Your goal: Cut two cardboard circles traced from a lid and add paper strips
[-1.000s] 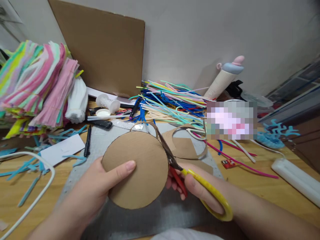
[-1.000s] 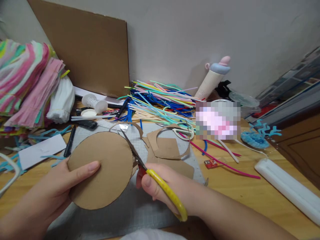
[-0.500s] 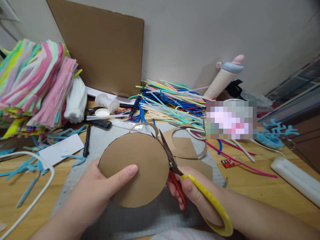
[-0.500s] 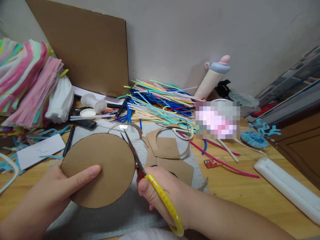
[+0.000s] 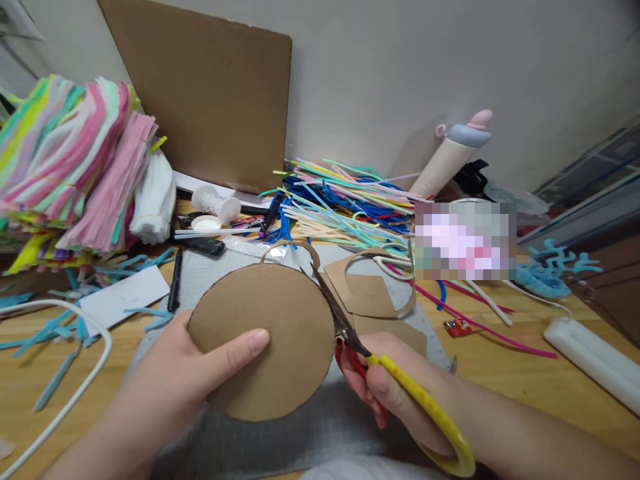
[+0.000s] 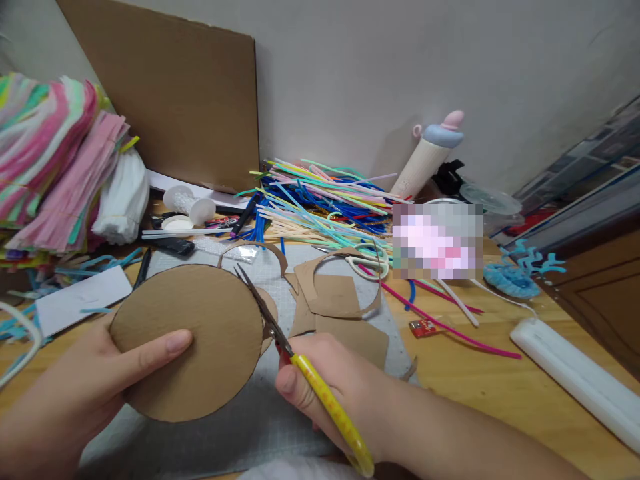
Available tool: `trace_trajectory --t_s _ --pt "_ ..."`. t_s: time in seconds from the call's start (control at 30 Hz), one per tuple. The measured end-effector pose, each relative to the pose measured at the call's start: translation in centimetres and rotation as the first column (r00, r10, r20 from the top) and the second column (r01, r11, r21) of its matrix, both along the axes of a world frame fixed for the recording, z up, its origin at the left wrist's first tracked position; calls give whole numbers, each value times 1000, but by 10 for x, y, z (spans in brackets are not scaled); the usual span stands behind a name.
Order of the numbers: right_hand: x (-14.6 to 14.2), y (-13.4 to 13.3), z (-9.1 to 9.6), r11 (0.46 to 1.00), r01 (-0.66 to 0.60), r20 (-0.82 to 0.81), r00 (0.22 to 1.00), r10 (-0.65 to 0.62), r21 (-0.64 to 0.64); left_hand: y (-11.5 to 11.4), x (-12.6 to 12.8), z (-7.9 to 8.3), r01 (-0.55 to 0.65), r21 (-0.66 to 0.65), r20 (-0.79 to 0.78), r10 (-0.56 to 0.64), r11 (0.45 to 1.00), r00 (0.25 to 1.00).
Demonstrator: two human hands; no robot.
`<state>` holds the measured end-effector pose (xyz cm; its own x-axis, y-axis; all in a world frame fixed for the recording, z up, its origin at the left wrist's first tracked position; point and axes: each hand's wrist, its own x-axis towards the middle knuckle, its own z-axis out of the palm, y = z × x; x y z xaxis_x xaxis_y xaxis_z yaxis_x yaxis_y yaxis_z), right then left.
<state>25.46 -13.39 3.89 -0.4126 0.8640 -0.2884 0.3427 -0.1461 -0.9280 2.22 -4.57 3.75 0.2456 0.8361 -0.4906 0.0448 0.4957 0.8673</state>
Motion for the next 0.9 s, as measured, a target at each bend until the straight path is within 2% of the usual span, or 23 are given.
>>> trace_trajectory --t_s 0.37,0.53,0.73,0.9 --pt "-4 -7 -27 993 93 -101 991 -84 80 0 1 7 -15 -12 2 16 1000 1000" --pt "-8 -3 -20 993 114 -111 988 -110 29 -2 5 14 -55 28 10 54 998 998" --pt "-7 -1 -9 996 73 -89 993 -78 -59 8 -2 8 46 2 33 -46 999 998" --pt "-5 -4 -15 990 115 -109 986 -123 -80 9 -7 9 66 31 17 -67 997 998"
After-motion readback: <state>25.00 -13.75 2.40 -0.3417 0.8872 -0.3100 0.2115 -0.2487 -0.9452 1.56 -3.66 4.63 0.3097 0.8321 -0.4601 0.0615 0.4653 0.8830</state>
